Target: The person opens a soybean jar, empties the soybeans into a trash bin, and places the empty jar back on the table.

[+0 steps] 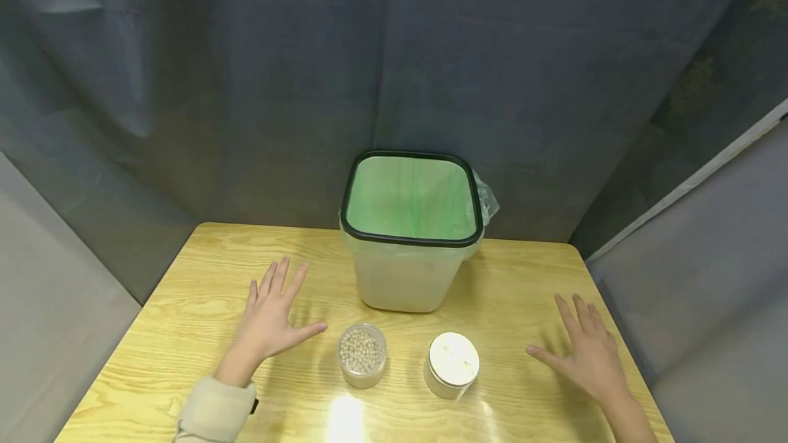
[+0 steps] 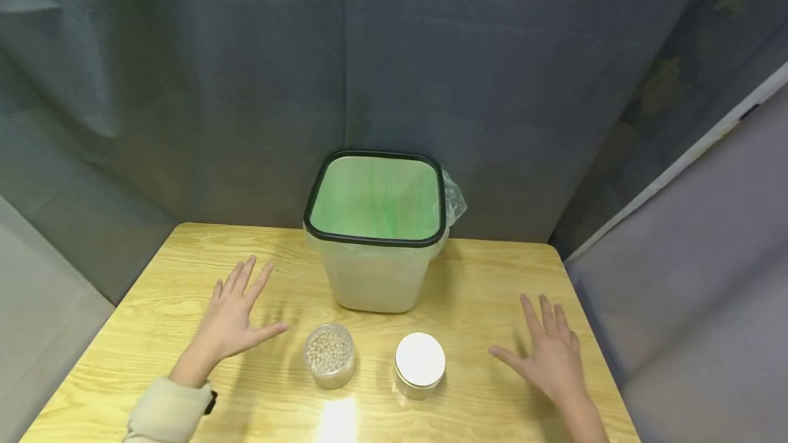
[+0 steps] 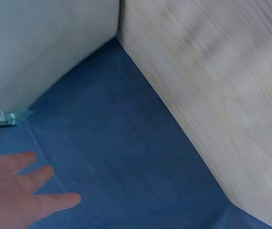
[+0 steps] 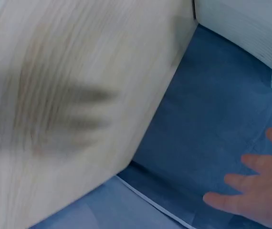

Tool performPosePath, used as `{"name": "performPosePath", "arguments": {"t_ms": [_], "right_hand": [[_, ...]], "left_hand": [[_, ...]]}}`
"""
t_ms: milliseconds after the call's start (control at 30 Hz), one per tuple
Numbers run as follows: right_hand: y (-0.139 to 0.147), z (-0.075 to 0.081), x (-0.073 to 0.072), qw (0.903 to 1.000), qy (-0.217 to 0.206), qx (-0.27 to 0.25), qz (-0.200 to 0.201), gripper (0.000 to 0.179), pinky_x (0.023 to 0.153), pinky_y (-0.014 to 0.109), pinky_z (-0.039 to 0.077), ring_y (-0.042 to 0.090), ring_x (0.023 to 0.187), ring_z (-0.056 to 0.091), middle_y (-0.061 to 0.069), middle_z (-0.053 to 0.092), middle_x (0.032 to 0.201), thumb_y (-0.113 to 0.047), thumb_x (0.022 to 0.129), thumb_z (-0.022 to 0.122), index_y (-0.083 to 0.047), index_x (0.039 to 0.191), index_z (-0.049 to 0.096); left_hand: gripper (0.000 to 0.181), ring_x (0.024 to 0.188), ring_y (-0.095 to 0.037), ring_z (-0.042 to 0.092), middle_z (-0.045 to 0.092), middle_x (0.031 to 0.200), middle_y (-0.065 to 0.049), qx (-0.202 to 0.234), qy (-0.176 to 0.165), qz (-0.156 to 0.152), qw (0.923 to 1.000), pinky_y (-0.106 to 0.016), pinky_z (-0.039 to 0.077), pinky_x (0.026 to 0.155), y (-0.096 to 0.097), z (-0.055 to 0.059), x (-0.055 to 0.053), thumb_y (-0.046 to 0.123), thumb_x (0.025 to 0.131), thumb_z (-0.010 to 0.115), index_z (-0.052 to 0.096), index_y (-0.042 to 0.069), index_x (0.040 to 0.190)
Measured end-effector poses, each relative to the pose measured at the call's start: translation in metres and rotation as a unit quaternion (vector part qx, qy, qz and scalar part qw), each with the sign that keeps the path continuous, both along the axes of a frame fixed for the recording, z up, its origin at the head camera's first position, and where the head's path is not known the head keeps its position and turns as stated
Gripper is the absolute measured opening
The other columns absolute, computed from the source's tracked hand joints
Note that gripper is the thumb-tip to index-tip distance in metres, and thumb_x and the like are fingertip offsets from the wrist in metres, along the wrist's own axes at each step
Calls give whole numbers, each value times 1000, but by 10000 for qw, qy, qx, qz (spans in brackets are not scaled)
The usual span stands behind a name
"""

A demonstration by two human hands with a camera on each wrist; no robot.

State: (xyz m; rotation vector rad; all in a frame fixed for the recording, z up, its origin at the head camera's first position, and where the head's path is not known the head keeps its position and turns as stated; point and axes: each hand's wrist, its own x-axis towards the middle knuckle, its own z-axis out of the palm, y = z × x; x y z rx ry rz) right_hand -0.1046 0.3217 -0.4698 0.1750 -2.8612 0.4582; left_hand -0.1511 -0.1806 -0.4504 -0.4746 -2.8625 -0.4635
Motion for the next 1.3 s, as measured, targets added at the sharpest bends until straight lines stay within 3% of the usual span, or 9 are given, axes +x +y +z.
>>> {"name": "performPosePath", "arguments": {"t_ms": [167,300,433,700,1033,1300], "right_hand": [[-5,-7,-2,9961,-378,-718,339,111,82,75,22,59,121,17,32,18,141,-45,64,78,-14,147,12],[-9,-19,-3,9864,-637,-1374,637,117,84,73,23,58,121,19,32,17,142,-40,60,82,-11,147,10],[-15,-34,-4,9790,-746,-1678,888,116,87,71,24,56,121,21,33,19,141,-35,59,84,-5,146,12],[-33,-58,-4,9700,-731,-1928,1286,110,85,70,27,57,119,27,34,26,137,-30,58,85,5,140,21],[-51,-78,-7,9558,-1093,-2272,1510,107,90,59,35,50,120,33,28,28,140,-36,59,83,-1,142,24],[-64,-91,-8,9492,-1180,-2410,1643,108,94,62,28,48,123,31,25,30,141,-40,58,82,-1,142,25]], "left_hand": [[100,133,-38,17,19,147,-17,226,287,-387,9986,-65,18,98,13,2,1,67,67,63,24,18,145],[99,129,-38,26,27,144,-17,376,422,-757,9955,-59,23,99,24,1,1,64,67,66,27,15,144],[97,126,-38,32,32,142,-17,484,473,-1071,9919,-56,27,99,35,-1,1,60,67,68,29,14,143],[95,124,-35,36,37,139,-16,573,551,-1558,9846,-55,32,96,54,-2,-2,63,69,65,32,12,142],[94,125,-34,34,35,140,-13,526,232,-1871,9807,-56,31,97,77,-2,-5,65,70,62,28,16,144],[95,125,-31,35,35,141,-12,414,253,-2153,9754,-55,33,95,95,-1,-8,67,71,59,28,15,144]]}}
